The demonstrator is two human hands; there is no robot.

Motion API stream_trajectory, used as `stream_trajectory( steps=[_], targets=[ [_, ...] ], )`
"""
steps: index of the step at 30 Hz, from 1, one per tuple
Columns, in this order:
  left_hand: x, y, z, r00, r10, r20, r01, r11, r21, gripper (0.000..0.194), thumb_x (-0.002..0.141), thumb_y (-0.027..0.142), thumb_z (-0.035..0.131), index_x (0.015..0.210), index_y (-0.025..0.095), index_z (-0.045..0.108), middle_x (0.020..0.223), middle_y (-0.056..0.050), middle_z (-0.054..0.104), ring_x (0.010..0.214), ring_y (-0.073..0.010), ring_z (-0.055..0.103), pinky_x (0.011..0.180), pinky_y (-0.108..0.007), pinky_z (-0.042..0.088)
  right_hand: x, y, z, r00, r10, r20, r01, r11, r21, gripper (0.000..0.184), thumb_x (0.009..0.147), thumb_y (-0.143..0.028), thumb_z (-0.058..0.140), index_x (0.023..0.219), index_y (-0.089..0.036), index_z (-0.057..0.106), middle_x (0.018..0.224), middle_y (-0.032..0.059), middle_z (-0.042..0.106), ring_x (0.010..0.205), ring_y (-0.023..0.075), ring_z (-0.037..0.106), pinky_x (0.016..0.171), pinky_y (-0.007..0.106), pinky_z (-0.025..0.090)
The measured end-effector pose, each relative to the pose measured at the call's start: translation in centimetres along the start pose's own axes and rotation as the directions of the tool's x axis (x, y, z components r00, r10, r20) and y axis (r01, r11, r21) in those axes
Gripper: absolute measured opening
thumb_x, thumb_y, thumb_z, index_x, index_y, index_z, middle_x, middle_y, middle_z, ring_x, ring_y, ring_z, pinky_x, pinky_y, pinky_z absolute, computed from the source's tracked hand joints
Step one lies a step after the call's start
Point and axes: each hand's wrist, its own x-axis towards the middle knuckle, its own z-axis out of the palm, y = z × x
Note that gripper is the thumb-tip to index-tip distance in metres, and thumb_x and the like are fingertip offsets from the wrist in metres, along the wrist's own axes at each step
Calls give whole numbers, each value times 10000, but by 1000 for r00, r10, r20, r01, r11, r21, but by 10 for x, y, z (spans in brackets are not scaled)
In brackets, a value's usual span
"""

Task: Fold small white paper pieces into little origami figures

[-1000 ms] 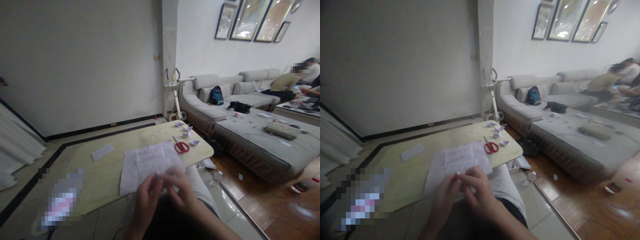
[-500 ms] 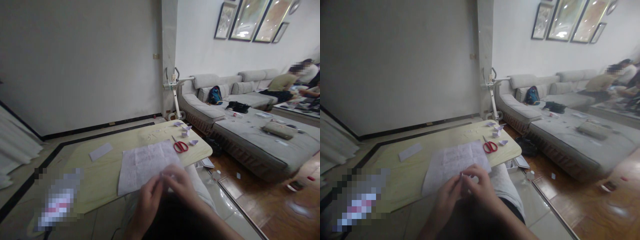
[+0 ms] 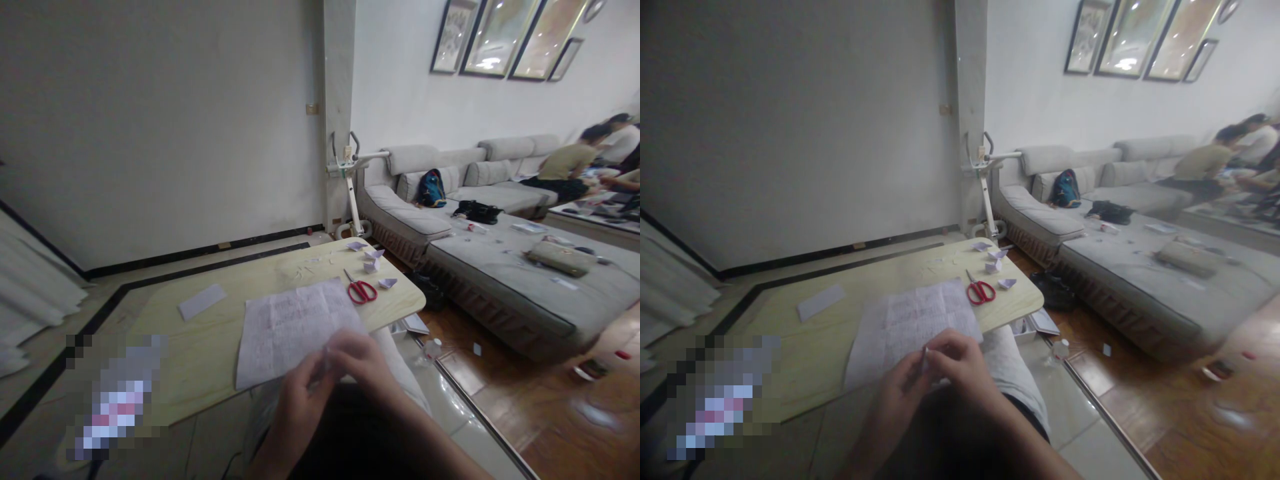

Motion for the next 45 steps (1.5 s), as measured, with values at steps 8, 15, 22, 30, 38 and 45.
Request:
stream_trajectory(
  steps=[8,15,22,30,38,45],
  targets=[
    [-1,-7,-2,1000,28,2,-28,1000,6,232,972,359,510,1024,194,665,922,-25,718,866,-181,679,767,-251,524,-2,0,3,1000,21,-22,-20,1000,19,179,747,-308,754,717,-158,661,621,-13,614,576,129,570,531,235,444],
    [0,-1,1,998,-46,-37,42,995,-94,263,935,413,562,968,178,675,868,-31,736,815,-186,695,720,-245,542,-2,-3,4,999,36,-31,-35,998,56,251,738,-352,761,677,-161,610,550,-36,566,504,106,529,492,217,416],
    [0,0,0,995,-83,-49,78,993,-87,277,898,431,614,938,176,715,870,-48,765,809,-204,714,719,-260,557,-1,0,4,997,29,-69,-23,996,87,269,699,-375,785,682,-168,614,555,-34,577,501,113,539,468,214,427],
    [0,5,-2,995,-52,-88,49,998,-29,318,911,444,584,902,162,732,829,-62,764,772,-210,711,689,-266,551,-3,-4,3,998,59,-13,-58,997,47,294,726,-423,770,684,-167,631,551,-28,580,514,127,557,480,236,455],
    [-1,7,-4,996,-60,-63,60,998,-2,325,930,445,562,915,171,735,828,-50,759,769,-198,701,675,-255,543,-4,-5,3,996,81,-25,-80,996,32,306,730,-426,767,670,-169,612,549,-26,577,513,125,548,484,238,456],
    [0,1,-4,998,-44,-38,45,999,6,339,945,449,539,923,169,729,857,-53,755,796,-195,694,713,-260,533,-4,1,4,998,32,-46,-30,999,43,299,747,-407,755,646,-171,600,542,-29,570,507,121,535,485,235,443]
  ],
)
